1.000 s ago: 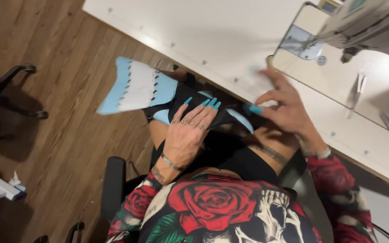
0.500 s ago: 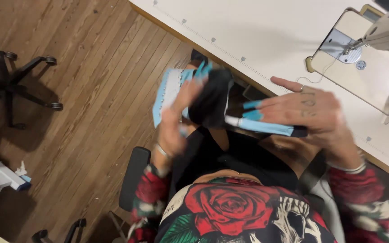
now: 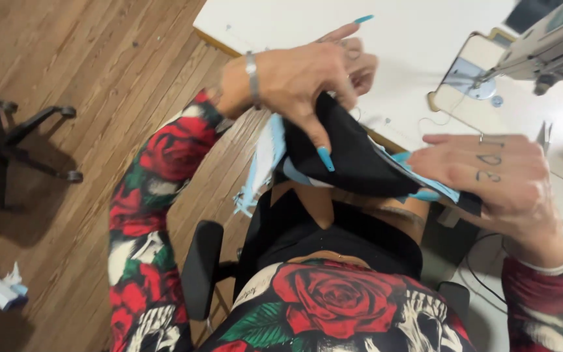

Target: Sewing leather components together using an industrial sewing machine and trimming threads with scissors.

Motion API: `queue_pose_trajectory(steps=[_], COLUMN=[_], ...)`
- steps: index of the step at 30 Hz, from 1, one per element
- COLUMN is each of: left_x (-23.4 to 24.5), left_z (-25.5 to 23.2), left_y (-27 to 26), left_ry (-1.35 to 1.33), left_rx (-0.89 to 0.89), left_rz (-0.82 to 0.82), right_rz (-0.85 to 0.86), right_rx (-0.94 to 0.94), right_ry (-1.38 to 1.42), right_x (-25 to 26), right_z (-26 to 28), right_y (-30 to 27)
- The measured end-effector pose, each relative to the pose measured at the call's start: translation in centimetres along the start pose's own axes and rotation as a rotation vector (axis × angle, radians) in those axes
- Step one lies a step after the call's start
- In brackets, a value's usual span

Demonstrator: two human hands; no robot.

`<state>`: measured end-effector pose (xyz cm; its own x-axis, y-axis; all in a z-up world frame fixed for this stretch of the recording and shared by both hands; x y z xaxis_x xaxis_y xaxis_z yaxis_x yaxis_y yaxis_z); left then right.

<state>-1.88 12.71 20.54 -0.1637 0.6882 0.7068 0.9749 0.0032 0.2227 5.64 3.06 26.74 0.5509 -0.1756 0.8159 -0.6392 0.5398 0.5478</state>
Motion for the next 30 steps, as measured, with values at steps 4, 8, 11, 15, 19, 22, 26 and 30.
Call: queue_pose_trajectory(steps=[4,8,11,15,19,22,26,30], left_x=[0.9,0.8,-0.9,-2.5,-7.2,-8.3,-8.7,-10.1], left_z=[-0.5,-1.3,-1.6,-3.4,-1.2,-1.5,-2.6,-2.4], left_y=[-2.1,-4.9,-6.2,-7.6,-8.4,-8.4,-7.8,-6.7], left_ry=[0.063,-0.016,0.016,-0.090,0.068,0.145,0.167,0.143], left_rx=[0.241,0.347,0.357,0.315,0.301,0.267,0.265,0.244], left_rz=[-0.078,-0.332,-0.444,-0.625,-0.697,-0.828,-0.860,-0.769], right_rz=[-0.055,-0.075,0.044,0.137,0.422,0.495,0.182,0.013], right_rx=[-0.395,-0.855,-0.781,-0.795,-0.107,-0.068,-0.479,-0.586], right_ry=[0.063,0.193,-0.061,0.350,0.149,0.111,0.169,0.114], right_x=[1.1,0.6,0.3,-2.1,-4.3,-5.2,-5.2,-5.0], right_z=[-3.8,-6.9,-7.8,-9.7,-10.6,-8.7,-8.3,-7.5], right_y=[-4.3,-8.1,-9.9,-15.8,-21.6,-23.5,-24.2,-24.6])
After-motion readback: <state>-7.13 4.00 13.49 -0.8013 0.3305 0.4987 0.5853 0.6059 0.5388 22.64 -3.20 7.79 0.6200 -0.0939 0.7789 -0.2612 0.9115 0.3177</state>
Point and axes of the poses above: each hand's wrist, its own y-axis towards the middle knuckle, its own x-axis out of the back of the hand, z = x × y, the point moved 9 cm from there along y, towards the middle knuckle, and after that the axes turned 13 degrees about -y, right-handed, at the moved point
